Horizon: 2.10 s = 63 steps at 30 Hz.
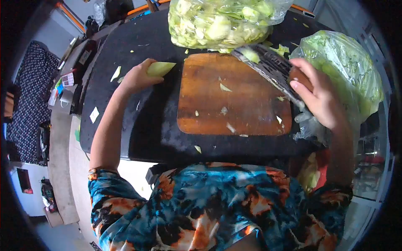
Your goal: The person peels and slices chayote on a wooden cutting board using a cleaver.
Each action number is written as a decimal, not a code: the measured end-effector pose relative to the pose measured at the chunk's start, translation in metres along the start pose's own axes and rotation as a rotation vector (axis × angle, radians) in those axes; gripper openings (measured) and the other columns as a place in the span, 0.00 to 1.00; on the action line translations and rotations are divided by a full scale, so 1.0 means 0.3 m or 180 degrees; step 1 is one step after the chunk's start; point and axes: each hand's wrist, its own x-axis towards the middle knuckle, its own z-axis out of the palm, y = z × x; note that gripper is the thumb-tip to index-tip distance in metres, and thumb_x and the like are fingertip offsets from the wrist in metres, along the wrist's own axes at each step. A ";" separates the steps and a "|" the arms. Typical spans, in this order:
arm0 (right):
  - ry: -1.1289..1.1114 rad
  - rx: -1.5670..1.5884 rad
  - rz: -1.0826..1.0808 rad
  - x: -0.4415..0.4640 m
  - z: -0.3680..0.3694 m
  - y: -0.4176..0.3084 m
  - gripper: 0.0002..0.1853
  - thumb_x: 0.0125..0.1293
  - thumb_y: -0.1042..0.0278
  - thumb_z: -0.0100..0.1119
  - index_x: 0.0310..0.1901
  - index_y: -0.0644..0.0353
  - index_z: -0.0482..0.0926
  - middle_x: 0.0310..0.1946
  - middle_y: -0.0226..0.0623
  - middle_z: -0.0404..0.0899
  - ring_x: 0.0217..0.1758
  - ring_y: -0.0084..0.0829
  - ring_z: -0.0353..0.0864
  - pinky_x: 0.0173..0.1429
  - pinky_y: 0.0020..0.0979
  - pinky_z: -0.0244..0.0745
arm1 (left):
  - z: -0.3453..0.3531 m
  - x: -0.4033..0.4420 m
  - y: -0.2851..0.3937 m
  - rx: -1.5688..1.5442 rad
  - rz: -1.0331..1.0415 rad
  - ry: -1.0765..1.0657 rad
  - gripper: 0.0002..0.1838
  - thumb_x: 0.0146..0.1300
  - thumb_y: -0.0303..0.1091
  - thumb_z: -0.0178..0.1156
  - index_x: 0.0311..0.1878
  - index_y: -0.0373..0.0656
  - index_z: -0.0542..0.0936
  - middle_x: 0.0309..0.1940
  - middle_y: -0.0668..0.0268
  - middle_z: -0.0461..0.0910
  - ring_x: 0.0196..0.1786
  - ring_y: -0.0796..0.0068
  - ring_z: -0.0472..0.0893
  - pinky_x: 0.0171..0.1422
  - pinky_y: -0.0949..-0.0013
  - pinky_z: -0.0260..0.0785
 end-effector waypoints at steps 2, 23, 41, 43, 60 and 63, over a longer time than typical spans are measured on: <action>-0.0119 0.0424 0.0672 -0.025 -0.017 -0.023 0.16 0.64 0.68 0.55 0.52 0.62 0.70 0.36 0.41 0.77 0.39 0.30 0.77 0.44 0.29 0.69 | 0.022 -0.008 0.006 -0.0102 -0.0012 0.0071 0.33 0.45 0.43 0.70 0.55 0.42 0.70 0.47 0.54 0.78 0.51 0.60 0.77 0.56 0.63 0.68; 0.0023 0.0528 0.0727 -0.058 0.084 -0.094 0.24 0.69 0.73 0.42 0.67 0.50 0.59 0.29 0.31 0.72 0.17 0.18 0.65 0.23 0.21 0.66 | 0.206 -0.236 0.622 0.0706 0.1525 0.0603 0.38 0.51 0.50 0.64 0.62 0.45 0.61 0.41 0.56 0.72 0.39 0.55 0.80 0.36 0.61 0.76; -0.0434 0.0135 0.0550 -0.050 0.134 -0.071 0.24 0.68 0.74 0.44 0.66 0.53 0.59 0.31 0.53 0.76 0.30 0.49 0.75 0.39 0.37 0.70 | 0.231 -0.230 0.608 0.0608 0.1661 0.0863 0.39 0.50 0.52 0.65 0.60 0.42 0.62 0.37 0.55 0.72 0.37 0.54 0.79 0.38 0.60 0.74; -0.0635 -0.0243 0.0577 -0.038 0.147 -0.059 0.24 0.67 0.74 0.45 0.65 0.54 0.59 0.32 0.54 0.76 0.32 0.52 0.75 0.40 0.39 0.70 | 0.234 -0.230 0.611 0.0618 0.1700 0.0925 0.38 0.50 0.51 0.65 0.60 0.42 0.62 0.37 0.55 0.72 0.37 0.54 0.79 0.39 0.60 0.74; 0.0637 -0.0089 0.0013 -0.214 -0.043 -0.048 0.13 0.51 0.73 0.62 0.41 0.59 0.77 0.35 0.39 0.75 0.38 0.36 0.77 0.47 0.32 0.71 | 0.105 -0.017 0.670 -0.1504 0.1370 -0.0318 0.19 0.58 0.39 0.61 0.51 0.41 0.74 0.43 0.60 0.78 0.46 0.68 0.77 0.52 0.67 0.68; 0.0637 -0.0843 -0.0617 -0.246 -0.030 -0.048 0.10 0.47 0.72 0.63 0.34 0.55 0.80 0.33 0.34 0.75 0.36 0.35 0.77 0.43 0.34 0.71 | 0.095 0.086 0.645 -0.2954 0.1762 -0.0656 0.17 0.68 0.40 0.49 0.54 0.41 0.75 0.45 0.67 0.77 0.50 0.76 0.74 0.55 0.71 0.65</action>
